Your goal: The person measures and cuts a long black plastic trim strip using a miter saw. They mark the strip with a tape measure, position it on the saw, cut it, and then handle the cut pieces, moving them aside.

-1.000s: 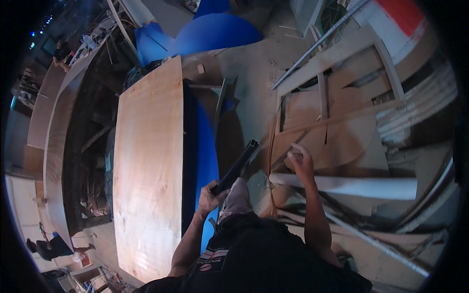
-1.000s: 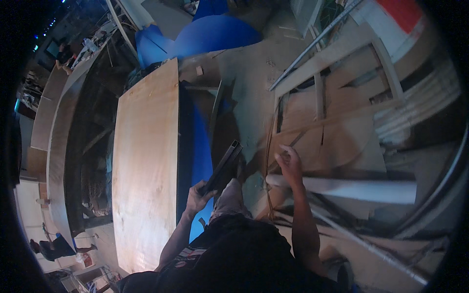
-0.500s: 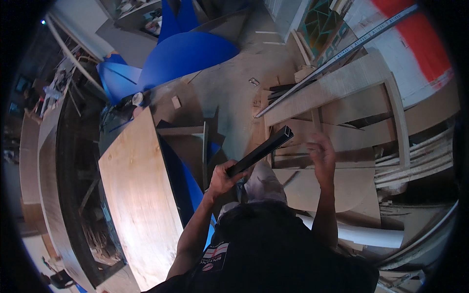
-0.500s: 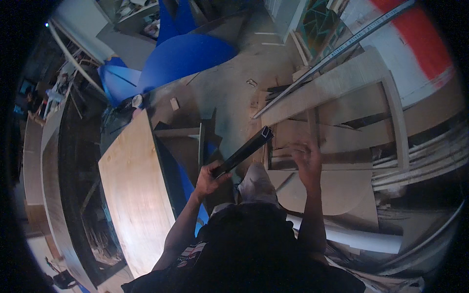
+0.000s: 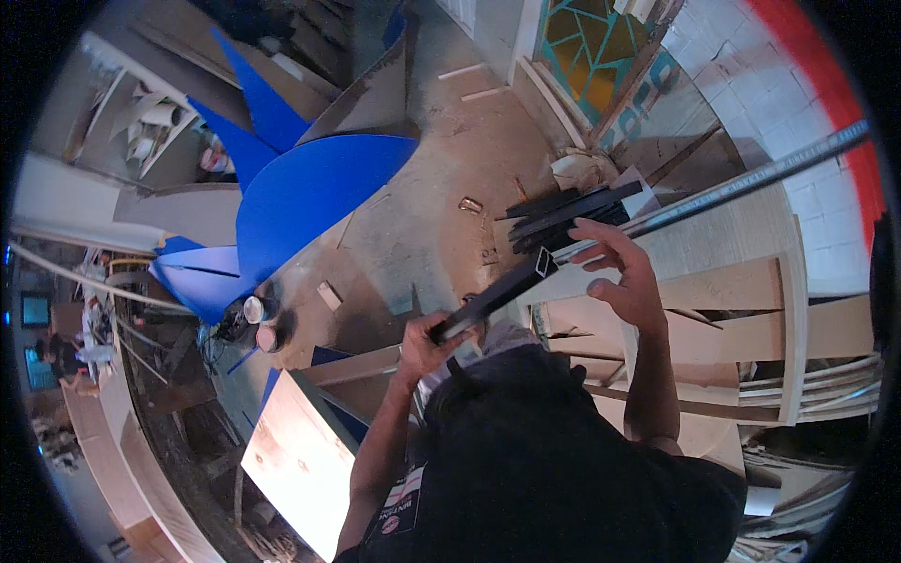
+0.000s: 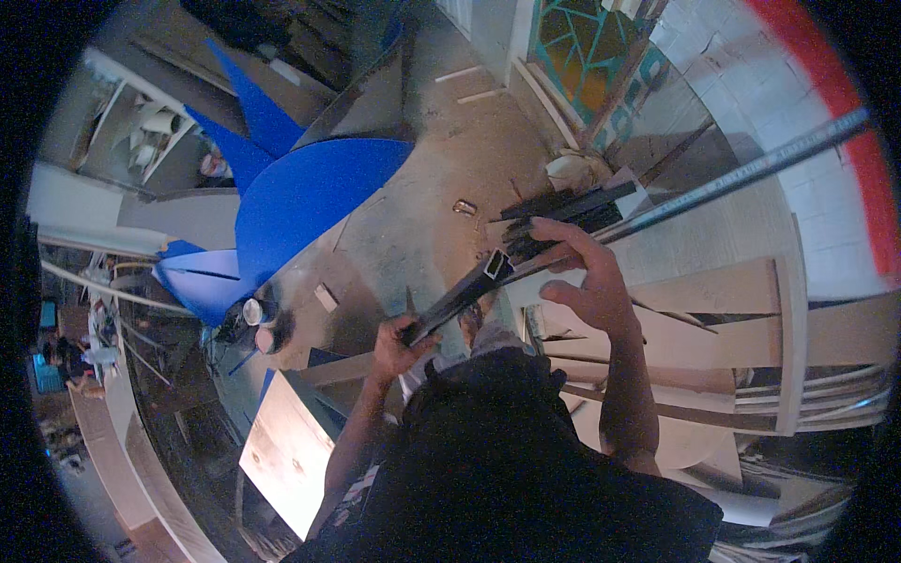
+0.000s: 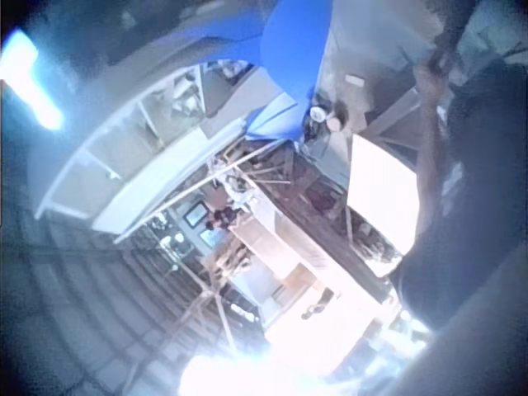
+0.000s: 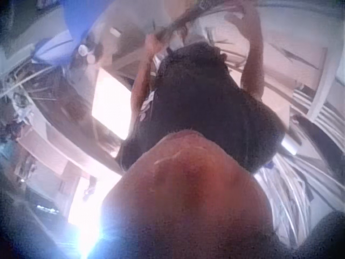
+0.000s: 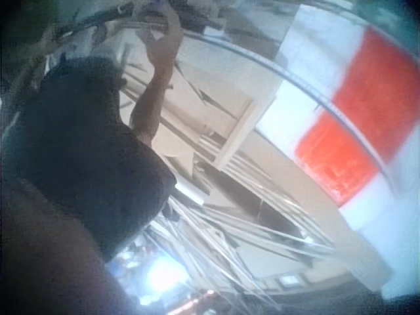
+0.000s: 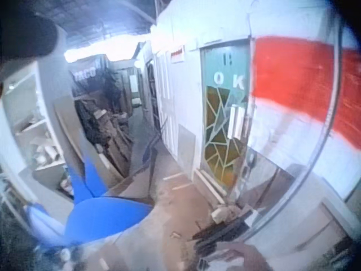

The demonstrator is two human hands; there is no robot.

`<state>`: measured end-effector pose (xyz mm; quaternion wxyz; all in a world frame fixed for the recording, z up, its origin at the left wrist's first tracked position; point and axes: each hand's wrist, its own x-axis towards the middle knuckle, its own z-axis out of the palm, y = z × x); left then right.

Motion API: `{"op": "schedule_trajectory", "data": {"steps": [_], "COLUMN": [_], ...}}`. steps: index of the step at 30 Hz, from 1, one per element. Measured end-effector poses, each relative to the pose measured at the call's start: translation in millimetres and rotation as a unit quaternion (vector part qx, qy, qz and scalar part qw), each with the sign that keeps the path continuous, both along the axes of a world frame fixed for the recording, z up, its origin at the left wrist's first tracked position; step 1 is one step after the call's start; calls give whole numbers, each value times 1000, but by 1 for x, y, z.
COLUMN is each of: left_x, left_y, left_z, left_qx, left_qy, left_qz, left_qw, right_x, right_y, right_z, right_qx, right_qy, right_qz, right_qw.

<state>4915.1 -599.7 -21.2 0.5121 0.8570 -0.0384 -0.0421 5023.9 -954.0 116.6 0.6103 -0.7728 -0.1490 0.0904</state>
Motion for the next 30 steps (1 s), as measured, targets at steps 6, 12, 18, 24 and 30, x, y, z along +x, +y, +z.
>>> {"op": "schedule_trajectory", "data": {"steps": [6,12,18,24,30], "left_x": [161,338,493,586,662], "left_y": [21,15,-43,-97,19], "left_z": [-10,-63,-100,-138,-253], "left_qx": [28,53,11,37,281], "left_qy": [-35,-76,-31,-44,189], "left_qz": [-62,-254,-464,-577,-516], "left_qw": [997,963,885,815,787], "right_x": [102,146,197,247,260], "right_y": [22,47,85,99,67], "right_z": [11,-33,-47,-50,-159], "right_qx": [-25,16,17,-178,-292], "right_qy": [49,97,184,174,239], "right_qz": [14,-237,-493,-606,-665], "right_qw": [998,967,850,755,644]}}
